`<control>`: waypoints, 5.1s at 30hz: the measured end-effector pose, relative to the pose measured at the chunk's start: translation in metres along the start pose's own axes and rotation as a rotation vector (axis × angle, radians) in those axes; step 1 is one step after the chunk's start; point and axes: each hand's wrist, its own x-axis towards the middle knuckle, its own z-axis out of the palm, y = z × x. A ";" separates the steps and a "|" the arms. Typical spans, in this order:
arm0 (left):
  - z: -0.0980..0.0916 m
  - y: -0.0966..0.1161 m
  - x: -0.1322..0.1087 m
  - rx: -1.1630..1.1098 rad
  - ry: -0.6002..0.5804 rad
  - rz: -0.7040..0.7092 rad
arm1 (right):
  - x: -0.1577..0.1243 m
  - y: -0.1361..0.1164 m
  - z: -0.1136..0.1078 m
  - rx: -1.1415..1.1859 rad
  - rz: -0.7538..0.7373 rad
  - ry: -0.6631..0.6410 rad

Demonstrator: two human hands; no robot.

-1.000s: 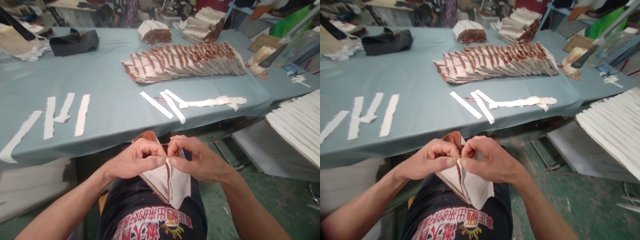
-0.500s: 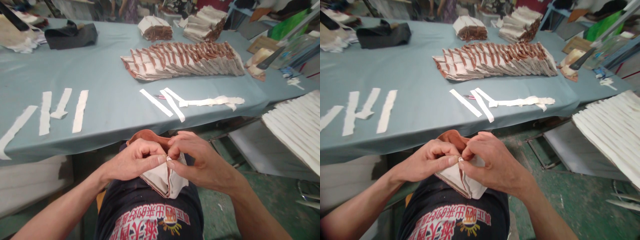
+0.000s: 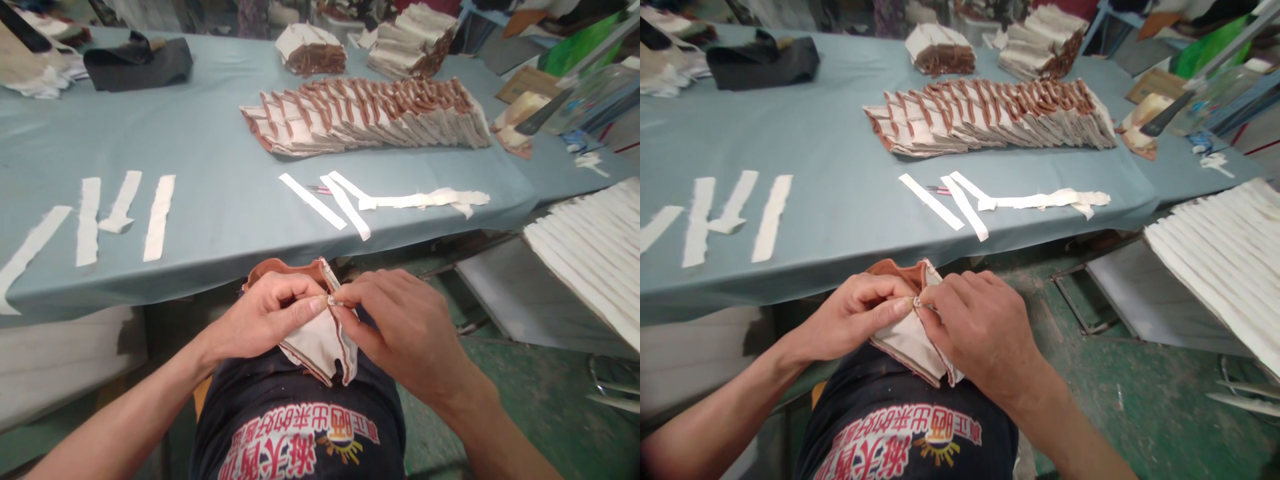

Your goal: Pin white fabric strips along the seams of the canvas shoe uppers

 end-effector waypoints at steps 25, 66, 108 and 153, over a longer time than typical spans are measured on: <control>0.012 -0.005 0.008 0.080 0.056 -0.018 | -0.002 0.001 0.010 0.213 0.294 -0.149; 0.018 -0.004 0.004 -0.112 0.140 -0.133 | -0.005 -0.009 0.018 0.705 0.647 -0.194; 0.018 -0.009 -0.005 0.234 0.116 -0.046 | -0.004 -0.012 0.022 0.486 0.607 -0.234; -0.021 -0.086 0.022 0.142 0.310 -0.172 | 0.232 0.165 0.126 -0.529 0.209 -0.889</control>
